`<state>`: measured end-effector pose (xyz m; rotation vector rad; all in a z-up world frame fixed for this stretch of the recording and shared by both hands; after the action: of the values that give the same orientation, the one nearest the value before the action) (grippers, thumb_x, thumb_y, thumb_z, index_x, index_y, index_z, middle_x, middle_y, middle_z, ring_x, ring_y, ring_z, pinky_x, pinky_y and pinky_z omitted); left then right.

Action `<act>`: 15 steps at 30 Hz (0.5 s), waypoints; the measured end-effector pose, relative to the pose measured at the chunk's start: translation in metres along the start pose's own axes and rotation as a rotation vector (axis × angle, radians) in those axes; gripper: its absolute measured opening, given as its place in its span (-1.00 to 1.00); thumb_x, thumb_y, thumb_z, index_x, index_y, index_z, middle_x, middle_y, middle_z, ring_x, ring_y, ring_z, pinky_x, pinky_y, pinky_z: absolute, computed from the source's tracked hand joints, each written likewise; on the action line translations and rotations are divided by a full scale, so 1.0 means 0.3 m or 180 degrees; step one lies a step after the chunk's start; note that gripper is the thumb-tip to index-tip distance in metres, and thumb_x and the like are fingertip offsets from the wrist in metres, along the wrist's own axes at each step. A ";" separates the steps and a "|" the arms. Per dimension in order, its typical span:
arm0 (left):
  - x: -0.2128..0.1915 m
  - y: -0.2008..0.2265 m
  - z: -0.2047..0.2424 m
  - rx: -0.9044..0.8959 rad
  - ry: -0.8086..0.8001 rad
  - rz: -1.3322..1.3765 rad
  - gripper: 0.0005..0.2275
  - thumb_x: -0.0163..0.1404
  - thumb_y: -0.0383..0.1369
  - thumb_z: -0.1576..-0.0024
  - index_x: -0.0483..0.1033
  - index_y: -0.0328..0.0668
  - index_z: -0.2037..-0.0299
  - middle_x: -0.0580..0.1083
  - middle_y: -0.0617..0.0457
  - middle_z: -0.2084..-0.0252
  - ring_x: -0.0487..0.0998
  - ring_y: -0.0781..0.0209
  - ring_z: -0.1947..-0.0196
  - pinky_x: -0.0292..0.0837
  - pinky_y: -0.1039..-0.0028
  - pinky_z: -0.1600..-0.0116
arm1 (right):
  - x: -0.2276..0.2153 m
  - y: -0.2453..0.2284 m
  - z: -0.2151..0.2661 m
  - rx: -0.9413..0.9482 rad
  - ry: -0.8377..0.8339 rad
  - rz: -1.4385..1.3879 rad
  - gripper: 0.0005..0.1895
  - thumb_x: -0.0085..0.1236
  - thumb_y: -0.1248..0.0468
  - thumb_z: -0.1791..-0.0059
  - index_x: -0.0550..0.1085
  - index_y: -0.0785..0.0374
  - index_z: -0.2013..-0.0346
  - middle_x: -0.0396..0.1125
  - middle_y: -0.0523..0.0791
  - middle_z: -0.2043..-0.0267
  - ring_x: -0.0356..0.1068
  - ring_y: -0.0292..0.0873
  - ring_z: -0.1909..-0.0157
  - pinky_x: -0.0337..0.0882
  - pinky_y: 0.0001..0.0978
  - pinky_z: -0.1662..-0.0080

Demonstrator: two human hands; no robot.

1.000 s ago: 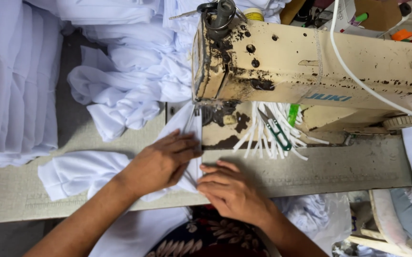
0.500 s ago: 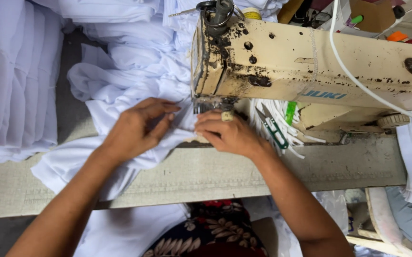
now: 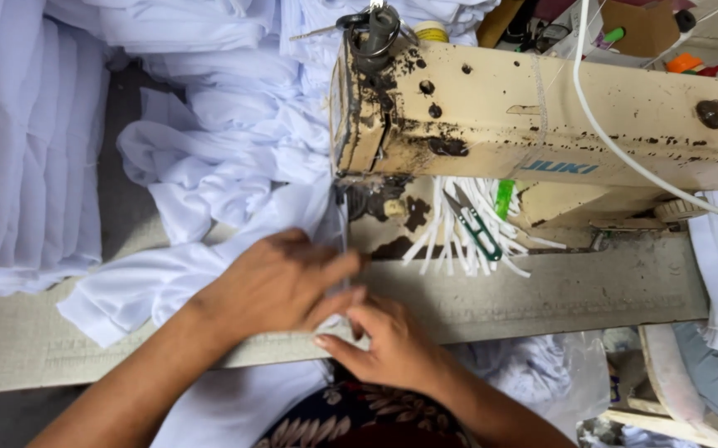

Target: Sewing elastic bands onto white fabric pieces using an industrial sewing machine

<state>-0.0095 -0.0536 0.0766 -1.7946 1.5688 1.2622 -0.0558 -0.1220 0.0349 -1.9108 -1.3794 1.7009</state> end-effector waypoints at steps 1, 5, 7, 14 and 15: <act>0.010 -0.027 -0.028 -0.0308 -0.0064 -0.0390 -0.74 -0.32 -0.11 -0.38 0.31 -0.08 0.05 0.37 0.19 0.65 0.38 0.02 0.79 0.40 0.25 0.42 | -0.025 -0.082 -0.001 -0.0133 0.0009 -0.0091 -0.79 0.16 0.21 -0.06 0.38 0.26 0.35 0.24 -0.13 0.51 0.26 -0.19 0.51 0.27 -0.33 0.44; 0.127 -0.151 -0.016 -0.0740 -0.0542 -0.0984 -0.70 -0.11 -0.10 -0.15 0.58 -0.14 0.29 0.44 -0.06 0.24 0.45 -0.06 0.26 0.34 0.12 0.07 | -0.047 -0.072 0.058 -0.0169 0.0367 0.0114 -0.79 0.09 0.25 -0.08 0.54 0.37 0.26 0.25 0.10 0.11 0.38 -0.01 0.21 0.42 -0.28 0.05; 0.139 -0.092 -0.017 -0.0379 -0.0863 -0.0177 -0.75 -0.08 -0.23 -0.17 0.58 -0.06 0.49 0.42 0.07 0.37 0.40 0.05 0.21 0.01 -0.28 -0.41 | -0.066 -0.034 0.076 0.0035 0.0440 -0.0036 -0.83 -0.03 0.32 -0.11 0.42 0.40 0.28 0.28 -0.02 0.30 0.35 -0.07 0.28 0.36 -0.27 0.21; 0.054 0.208 0.053 -0.0045 -0.0674 0.1721 -0.75 -0.06 -0.29 -0.13 0.40 -0.36 0.14 0.46 -0.14 0.63 0.54 -0.23 0.60 0.17 -0.11 -0.41 | -0.033 0.251 0.157 0.1227 0.0500 -0.1866 -0.74 0.04 0.54 -0.01 0.48 0.36 0.00 0.47 -0.04 0.15 0.50 -0.20 0.14 0.57 -0.50 0.07; 0.086 0.210 0.073 -0.0185 -0.0728 0.1539 -0.73 -0.09 -0.30 -0.20 0.31 -0.38 0.03 0.45 -0.11 0.69 0.53 -0.21 0.64 0.19 -0.03 -0.40 | -0.020 0.281 0.161 0.1539 0.0406 -0.2194 -0.48 0.14 0.52 0.03 0.30 0.33 -0.23 0.47 -0.05 0.23 0.49 -0.22 0.27 0.57 -0.50 0.19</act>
<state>-0.0778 -0.0661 0.0586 -1.2791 1.9087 1.6739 -0.0567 -0.1902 -0.0348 -1.0851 -1.2276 1.3646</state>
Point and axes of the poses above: each hand's wrist, its own z-axis away from the middle knuckle, its own x-axis out of the palm, y = z × x, the point moved 10 cm from there along -z, towards the middle knuckle
